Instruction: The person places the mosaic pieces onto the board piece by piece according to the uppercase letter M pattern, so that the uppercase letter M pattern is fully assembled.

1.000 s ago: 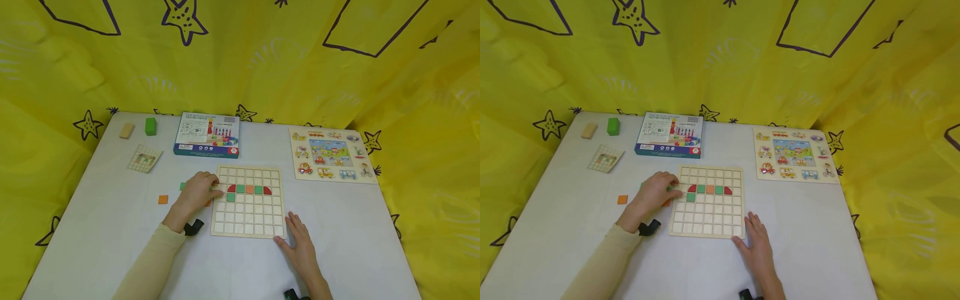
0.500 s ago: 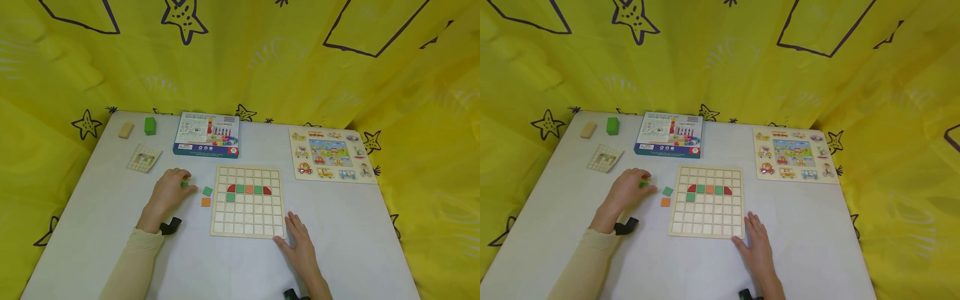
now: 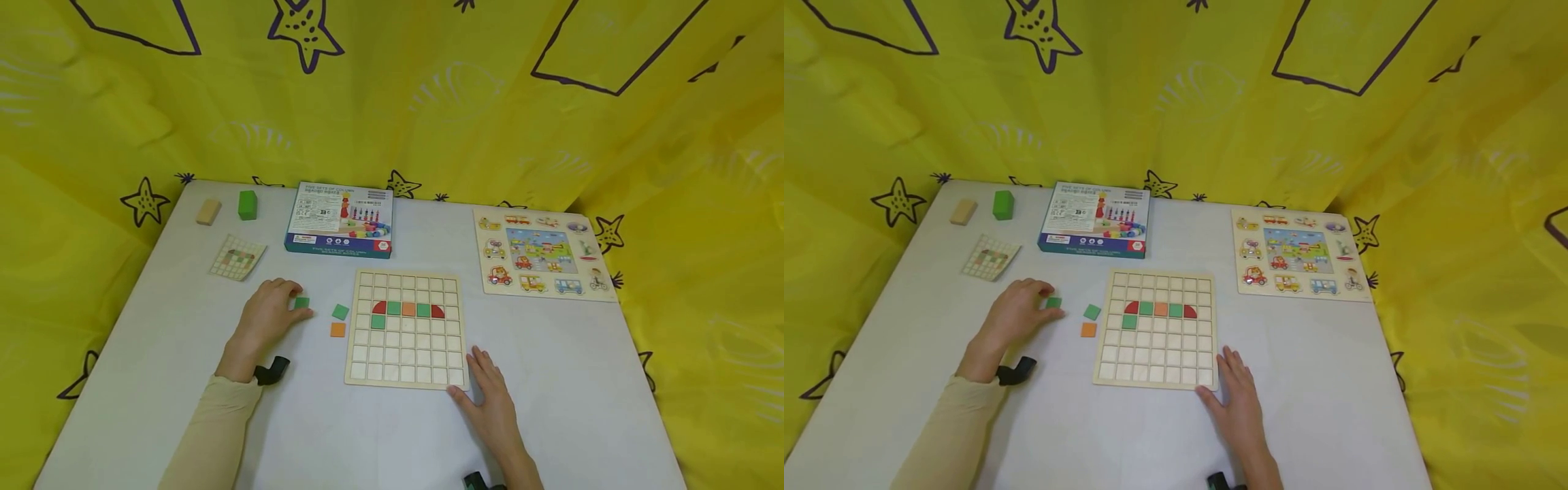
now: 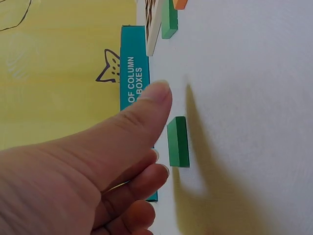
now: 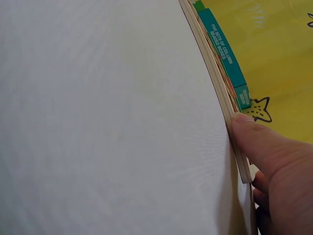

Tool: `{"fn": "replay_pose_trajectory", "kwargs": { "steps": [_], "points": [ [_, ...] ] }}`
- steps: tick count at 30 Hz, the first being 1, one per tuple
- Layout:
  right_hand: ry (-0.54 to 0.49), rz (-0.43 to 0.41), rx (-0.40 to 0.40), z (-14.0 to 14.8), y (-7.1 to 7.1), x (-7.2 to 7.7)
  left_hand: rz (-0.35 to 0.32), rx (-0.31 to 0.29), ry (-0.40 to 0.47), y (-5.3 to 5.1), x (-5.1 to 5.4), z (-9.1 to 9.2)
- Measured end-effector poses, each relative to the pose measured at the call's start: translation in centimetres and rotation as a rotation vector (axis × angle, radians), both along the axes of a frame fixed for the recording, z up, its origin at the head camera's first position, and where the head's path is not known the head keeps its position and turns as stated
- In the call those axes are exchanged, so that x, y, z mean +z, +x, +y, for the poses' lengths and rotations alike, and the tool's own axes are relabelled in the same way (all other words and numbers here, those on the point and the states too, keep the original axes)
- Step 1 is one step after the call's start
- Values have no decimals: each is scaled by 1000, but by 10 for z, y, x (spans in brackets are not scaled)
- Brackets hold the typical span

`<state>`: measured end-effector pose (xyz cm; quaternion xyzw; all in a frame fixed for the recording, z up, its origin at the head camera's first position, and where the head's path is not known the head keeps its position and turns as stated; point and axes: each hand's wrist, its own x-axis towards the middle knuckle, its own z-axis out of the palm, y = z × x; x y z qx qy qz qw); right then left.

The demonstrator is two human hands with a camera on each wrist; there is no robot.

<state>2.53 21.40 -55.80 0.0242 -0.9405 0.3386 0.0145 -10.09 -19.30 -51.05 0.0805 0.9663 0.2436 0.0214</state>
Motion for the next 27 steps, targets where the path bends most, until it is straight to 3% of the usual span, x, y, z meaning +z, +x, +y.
{"fn": "replay_pose_trajectory", "kwargs": {
  "steps": [11, 27],
  "points": [
    [-4, -4, 2, 2, 0, 0, -56, 16, -47, 0, 0, 3],
    [-21, 2, 8, 1, 0, 2, -66, 21, -27, -1, -1, 2]
  ]
}}
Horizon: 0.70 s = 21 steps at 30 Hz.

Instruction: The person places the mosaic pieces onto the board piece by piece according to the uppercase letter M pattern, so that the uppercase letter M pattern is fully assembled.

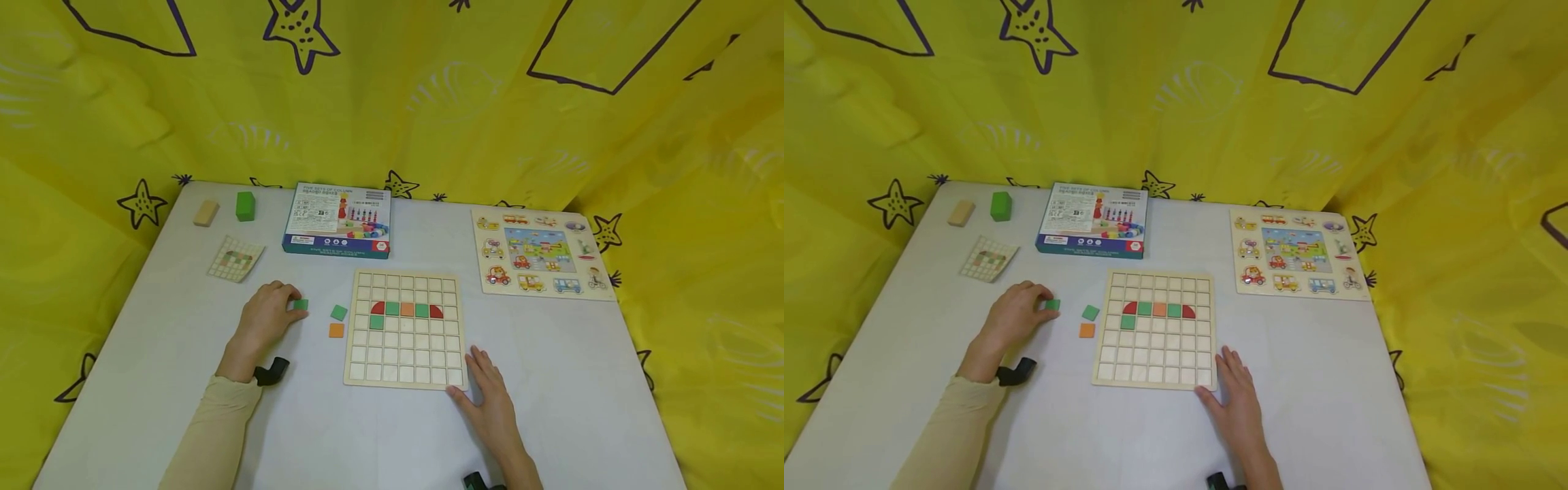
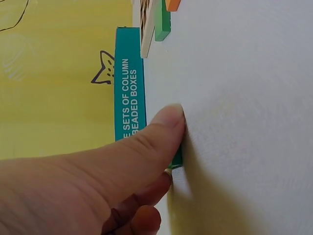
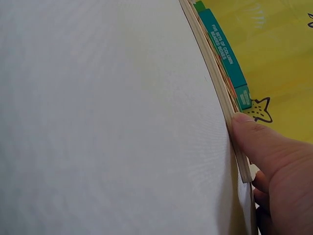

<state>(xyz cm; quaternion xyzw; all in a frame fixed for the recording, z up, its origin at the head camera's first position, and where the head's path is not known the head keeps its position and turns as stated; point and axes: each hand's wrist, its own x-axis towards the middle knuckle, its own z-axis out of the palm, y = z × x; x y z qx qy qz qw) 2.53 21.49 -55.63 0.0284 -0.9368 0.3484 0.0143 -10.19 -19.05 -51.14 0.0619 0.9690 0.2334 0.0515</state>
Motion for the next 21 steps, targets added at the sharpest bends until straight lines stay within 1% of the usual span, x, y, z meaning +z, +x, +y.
{"fn": "replay_pose_trajectory", "kwargs": {
  "steps": [14, 17, 21],
  "points": [
    [6, 14, 15, 2, -2, 0, 1, -12, 17, -2, -3, -3],
    [-3, 9, 11, 2, -1, 0, -5, -8, 18, -1, -2, -3],
    [-10, 11, 5, 1, 0, -2, -2, -3, 29, -2, 2, -4]
  ]
}}
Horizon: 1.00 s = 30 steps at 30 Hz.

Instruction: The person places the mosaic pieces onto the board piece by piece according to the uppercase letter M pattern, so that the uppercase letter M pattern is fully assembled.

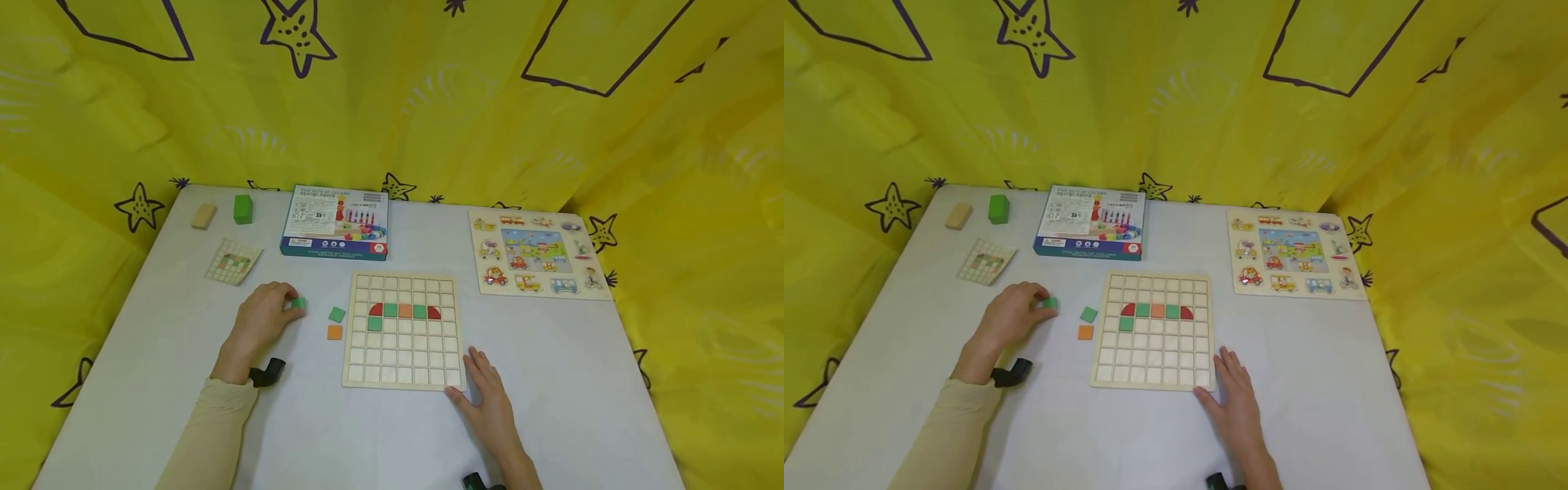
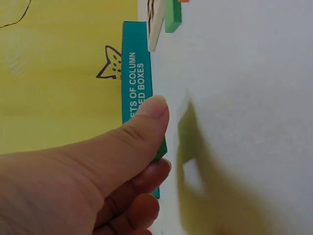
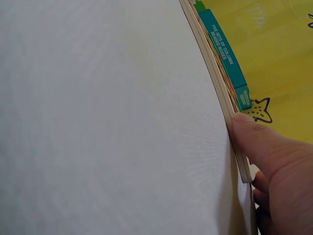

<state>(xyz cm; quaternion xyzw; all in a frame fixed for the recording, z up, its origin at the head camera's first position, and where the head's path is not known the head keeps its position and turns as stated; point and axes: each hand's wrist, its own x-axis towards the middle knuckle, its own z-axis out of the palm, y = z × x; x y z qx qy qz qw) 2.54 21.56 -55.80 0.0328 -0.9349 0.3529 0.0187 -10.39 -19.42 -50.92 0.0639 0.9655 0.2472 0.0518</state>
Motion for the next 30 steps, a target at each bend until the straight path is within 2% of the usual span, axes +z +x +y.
{"fn": "replay_pose_trajectory", "kwargs": {
  "steps": [6, 15, 19, 30],
  "points": [
    [2, 13, 2, -2, 1, 1, 11, 3, 24, -5, 8, 5],
    [12, 5, -1, 0, 1, 1, 55, -24, 44, -15, 19, 24],
    [12, 6, -1, -1, 1, -1, 76, -55, 47, -18, 23, 32],
    [-2, -13, -9, 0, 0, -1, 56, -97, 30, -26, 34, 58]
  ]
}}
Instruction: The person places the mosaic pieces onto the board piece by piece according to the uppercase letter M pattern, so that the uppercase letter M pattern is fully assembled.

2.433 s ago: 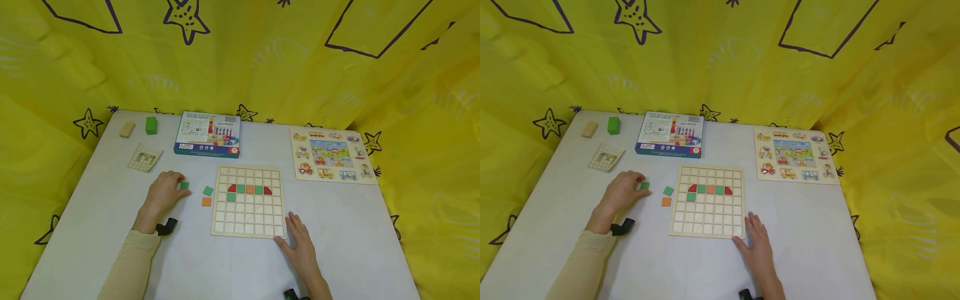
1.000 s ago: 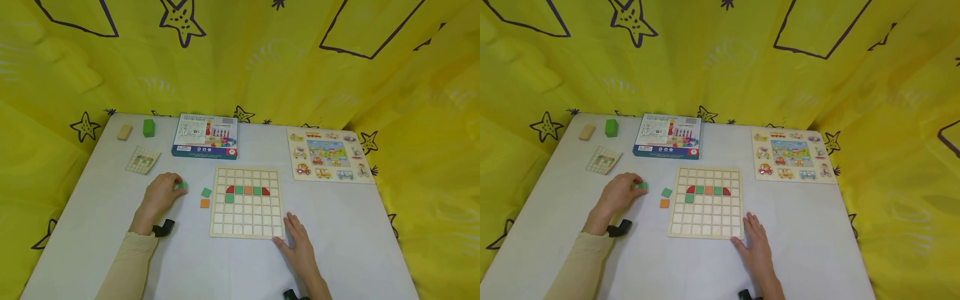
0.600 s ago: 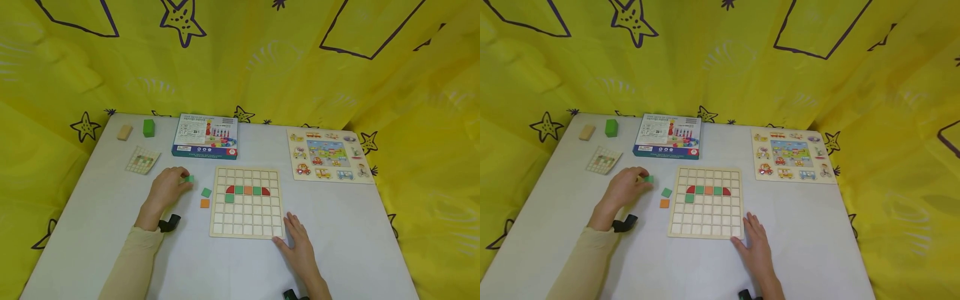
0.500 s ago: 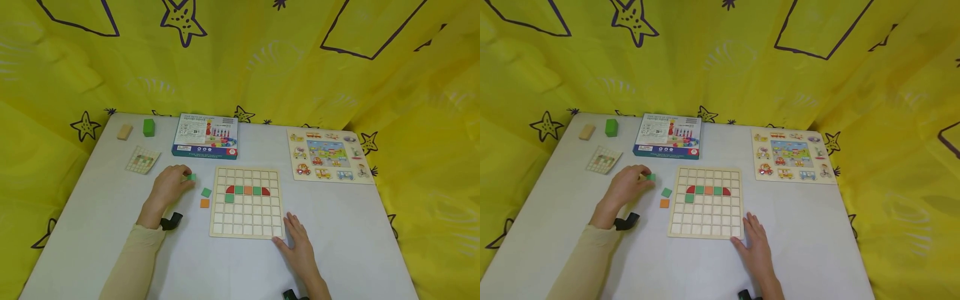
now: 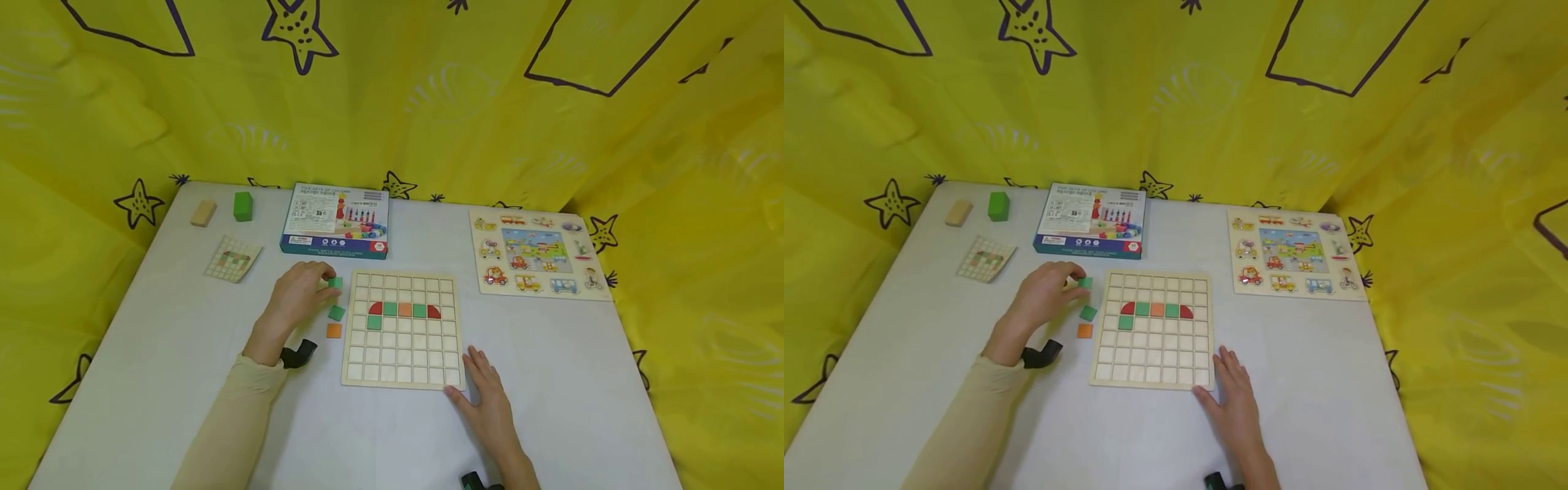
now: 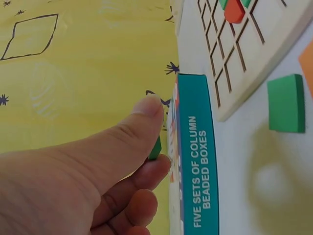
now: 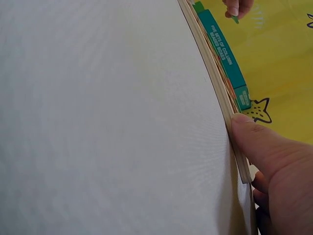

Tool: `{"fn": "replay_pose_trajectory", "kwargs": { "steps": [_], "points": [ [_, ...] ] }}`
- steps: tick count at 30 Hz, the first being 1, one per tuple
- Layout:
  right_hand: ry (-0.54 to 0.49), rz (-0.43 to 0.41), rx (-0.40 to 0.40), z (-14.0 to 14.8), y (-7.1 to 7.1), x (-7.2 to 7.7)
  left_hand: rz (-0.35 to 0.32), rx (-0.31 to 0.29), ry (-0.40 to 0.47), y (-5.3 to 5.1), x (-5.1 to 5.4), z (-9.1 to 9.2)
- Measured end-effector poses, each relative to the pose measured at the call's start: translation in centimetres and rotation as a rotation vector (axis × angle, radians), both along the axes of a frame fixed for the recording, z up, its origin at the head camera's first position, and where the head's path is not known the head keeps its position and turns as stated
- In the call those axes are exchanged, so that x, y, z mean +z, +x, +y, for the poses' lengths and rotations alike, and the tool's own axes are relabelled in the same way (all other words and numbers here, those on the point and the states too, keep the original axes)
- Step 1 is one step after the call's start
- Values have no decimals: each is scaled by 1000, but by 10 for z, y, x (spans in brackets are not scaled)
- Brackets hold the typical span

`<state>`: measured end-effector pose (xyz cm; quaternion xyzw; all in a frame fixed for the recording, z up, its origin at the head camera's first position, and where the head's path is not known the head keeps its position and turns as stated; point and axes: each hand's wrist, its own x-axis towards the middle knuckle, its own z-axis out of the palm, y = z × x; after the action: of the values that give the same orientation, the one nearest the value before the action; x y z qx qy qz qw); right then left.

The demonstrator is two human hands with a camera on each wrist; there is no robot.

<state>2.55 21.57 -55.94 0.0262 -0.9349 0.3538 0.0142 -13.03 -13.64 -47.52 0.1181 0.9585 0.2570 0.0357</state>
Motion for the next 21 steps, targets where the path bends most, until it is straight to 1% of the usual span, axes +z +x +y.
{"fn": "replay_pose_trajectory", "kwargs": {
  "steps": [6, 15, 17, 21],
  "points": [
    [10, 4, 2, 0, 0, -1, 1, -18, 1, -3, 3, 13],
    [31, -14, -1, 1, -1, 1, 23, -78, -6, 0, 4, 35],
    [28, -14, -3, 0, -1, 1, 19, -92, -12, 0, 4, 40],
    [24, -16, -3, -1, 0, 2, -13, -119, -12, 2, 3, 50]
  ]
}}
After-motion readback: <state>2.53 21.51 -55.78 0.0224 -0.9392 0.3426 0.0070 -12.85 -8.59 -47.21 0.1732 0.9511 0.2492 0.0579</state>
